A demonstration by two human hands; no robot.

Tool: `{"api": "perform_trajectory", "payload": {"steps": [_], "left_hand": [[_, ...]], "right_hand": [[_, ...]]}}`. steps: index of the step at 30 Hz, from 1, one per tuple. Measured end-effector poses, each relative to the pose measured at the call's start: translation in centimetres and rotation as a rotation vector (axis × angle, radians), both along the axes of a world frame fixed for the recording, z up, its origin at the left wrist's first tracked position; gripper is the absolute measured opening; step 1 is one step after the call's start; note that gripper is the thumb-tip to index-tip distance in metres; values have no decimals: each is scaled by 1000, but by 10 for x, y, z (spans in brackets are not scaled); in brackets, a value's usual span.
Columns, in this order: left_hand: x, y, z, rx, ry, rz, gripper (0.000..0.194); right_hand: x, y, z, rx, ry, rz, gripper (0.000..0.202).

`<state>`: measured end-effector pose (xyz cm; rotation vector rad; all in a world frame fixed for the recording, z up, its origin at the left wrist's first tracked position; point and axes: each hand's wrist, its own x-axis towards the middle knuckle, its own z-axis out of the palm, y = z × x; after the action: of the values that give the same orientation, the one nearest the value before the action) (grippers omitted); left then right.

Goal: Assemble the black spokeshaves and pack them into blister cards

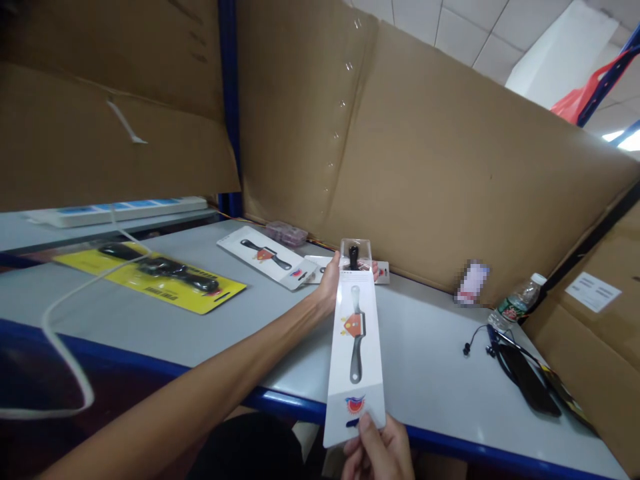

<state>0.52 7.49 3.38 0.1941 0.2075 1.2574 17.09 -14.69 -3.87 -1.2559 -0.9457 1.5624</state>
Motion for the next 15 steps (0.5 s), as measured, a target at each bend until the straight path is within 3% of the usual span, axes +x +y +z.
{"api": "perform_trajectory", "payload": {"steps": [8, 15], "left_hand": [[5, 0, 1, 20, 70, 26, 70], [5, -8, 7, 157, 109, -29, 82]], "right_hand": [[-9, 12, -1, 18, 62, 24, 67], [-14, 31, 35, 28, 57, 71, 64]]}}
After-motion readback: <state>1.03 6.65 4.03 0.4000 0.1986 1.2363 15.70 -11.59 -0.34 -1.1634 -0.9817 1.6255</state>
